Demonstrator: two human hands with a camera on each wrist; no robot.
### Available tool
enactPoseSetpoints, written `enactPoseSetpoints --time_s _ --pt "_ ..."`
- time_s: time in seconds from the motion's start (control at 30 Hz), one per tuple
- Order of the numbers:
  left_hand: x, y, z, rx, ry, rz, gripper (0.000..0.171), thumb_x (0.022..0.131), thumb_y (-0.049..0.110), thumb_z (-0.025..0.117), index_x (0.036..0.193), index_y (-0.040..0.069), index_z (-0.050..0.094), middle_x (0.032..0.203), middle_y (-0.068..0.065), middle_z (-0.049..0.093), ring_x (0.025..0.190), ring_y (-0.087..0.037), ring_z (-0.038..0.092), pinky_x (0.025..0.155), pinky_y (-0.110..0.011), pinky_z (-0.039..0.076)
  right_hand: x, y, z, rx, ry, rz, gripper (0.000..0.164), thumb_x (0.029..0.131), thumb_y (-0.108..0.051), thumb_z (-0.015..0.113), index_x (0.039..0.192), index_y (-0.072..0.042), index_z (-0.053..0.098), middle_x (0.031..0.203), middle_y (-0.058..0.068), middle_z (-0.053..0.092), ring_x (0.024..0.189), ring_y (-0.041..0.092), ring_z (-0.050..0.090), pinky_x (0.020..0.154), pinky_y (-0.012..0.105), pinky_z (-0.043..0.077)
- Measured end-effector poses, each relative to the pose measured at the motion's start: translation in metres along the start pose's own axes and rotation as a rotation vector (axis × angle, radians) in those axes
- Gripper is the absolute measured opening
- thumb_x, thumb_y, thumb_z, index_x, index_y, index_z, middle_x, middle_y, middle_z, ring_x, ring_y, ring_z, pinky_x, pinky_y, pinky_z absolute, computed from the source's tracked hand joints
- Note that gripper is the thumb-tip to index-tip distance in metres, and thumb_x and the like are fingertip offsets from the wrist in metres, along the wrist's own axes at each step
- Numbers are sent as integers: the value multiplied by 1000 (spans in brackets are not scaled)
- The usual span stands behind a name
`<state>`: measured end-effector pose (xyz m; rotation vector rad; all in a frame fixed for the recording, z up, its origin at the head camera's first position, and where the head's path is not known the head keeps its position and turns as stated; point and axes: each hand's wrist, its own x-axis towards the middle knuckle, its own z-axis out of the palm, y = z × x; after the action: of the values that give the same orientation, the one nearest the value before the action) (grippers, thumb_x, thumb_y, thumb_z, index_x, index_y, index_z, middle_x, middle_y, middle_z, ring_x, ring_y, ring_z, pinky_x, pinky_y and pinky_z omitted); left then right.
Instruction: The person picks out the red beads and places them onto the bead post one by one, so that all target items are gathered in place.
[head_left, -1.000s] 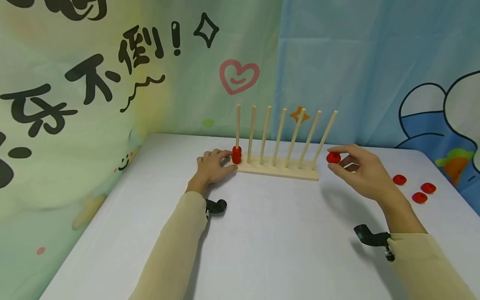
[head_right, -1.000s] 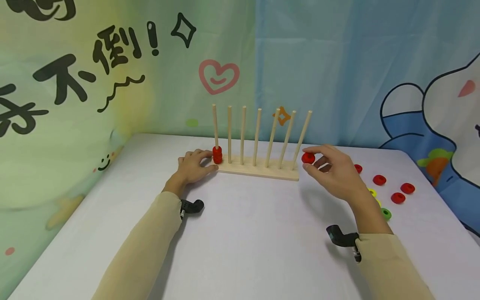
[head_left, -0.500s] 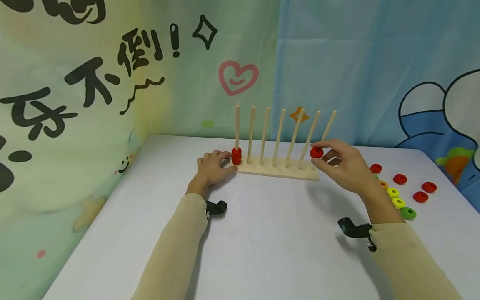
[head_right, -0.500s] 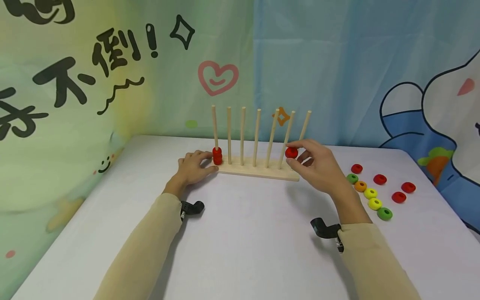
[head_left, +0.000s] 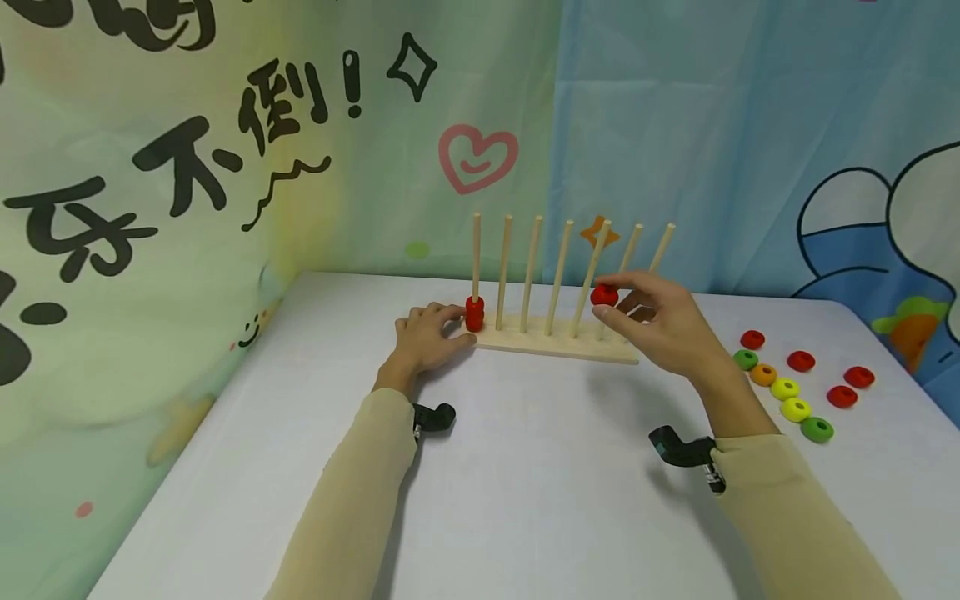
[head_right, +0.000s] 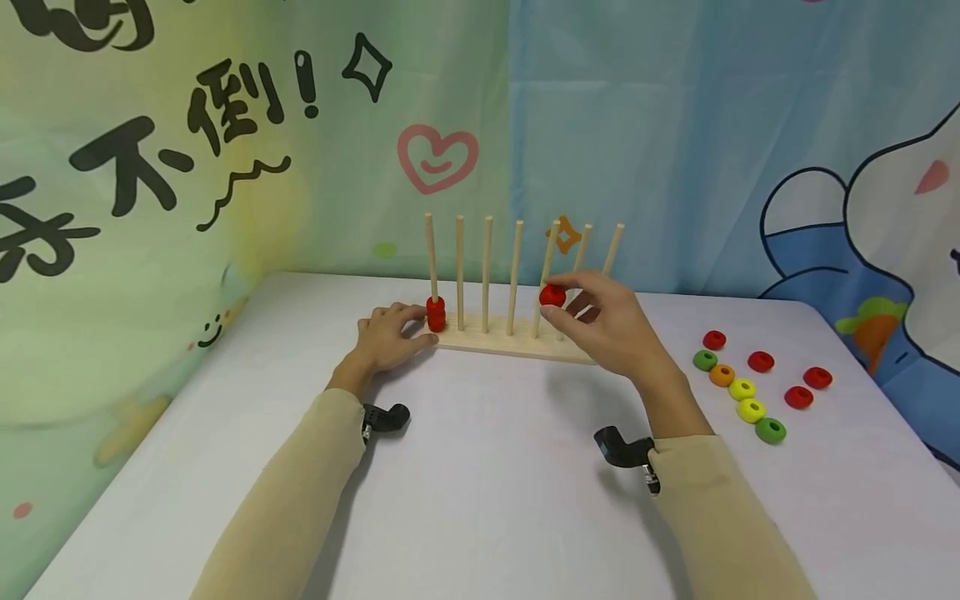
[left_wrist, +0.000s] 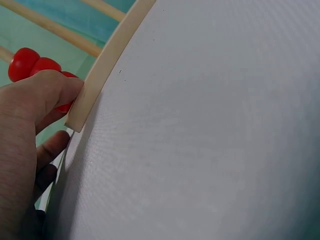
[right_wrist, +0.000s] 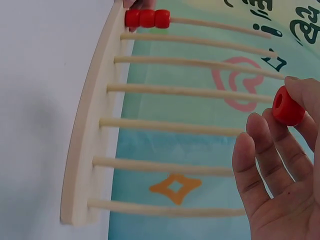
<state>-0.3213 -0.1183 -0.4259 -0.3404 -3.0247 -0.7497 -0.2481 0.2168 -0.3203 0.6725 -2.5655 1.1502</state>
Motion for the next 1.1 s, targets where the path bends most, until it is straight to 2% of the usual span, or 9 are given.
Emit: enactPoseSetpoints --time_s 0.23,0.5,0.73,0.93,1.1 --pt "-1 -1 0 14 -3 -5 58 88 56 56 140 31 54 140 -2 50 129 -31 37 99 -54 25 7 -12 13 75 -20 -3 37 92 -18 71 128 -17 64 112 2 66 82 20 63 68 30 50" --pt "-1 -2 0 11 -2 -2 58 88 56 56 140 31 54 139 -2 51 128 -31 38 98 -54 25 16 -46 22 142 -50 11 34 93 -8 67 126 -4 62 112 11 64 84 28 64 69 33 49" --pt "0 0 2 8 -1 3 58 88 57 56 140 32 54 139 -2 51 128 -30 38 99 -54 25 20 -51 24 194 -35 20 36 93 -9 67 128 -7 62 107 12 66 84 34 65 69 28 49" --pt "0 0 1 20 1 0 57 88 57 56 140 33 54 138 -1 51 128 -30 38 98 -53 25 29 -52 34 272 -24 -12 37 92 -5 67 128 -4 62 117 11 61 85 31 65 68 26 49" --pt "1 -1 2 16 3 -9 56 87 56 56 139 33 55 137 -1 51 128 -30 38 98 -53 25 40 -61 46 320 -18 -57 37 91 -4 67 128 -4 63 115 12 61 79 23 65 65 28 46"
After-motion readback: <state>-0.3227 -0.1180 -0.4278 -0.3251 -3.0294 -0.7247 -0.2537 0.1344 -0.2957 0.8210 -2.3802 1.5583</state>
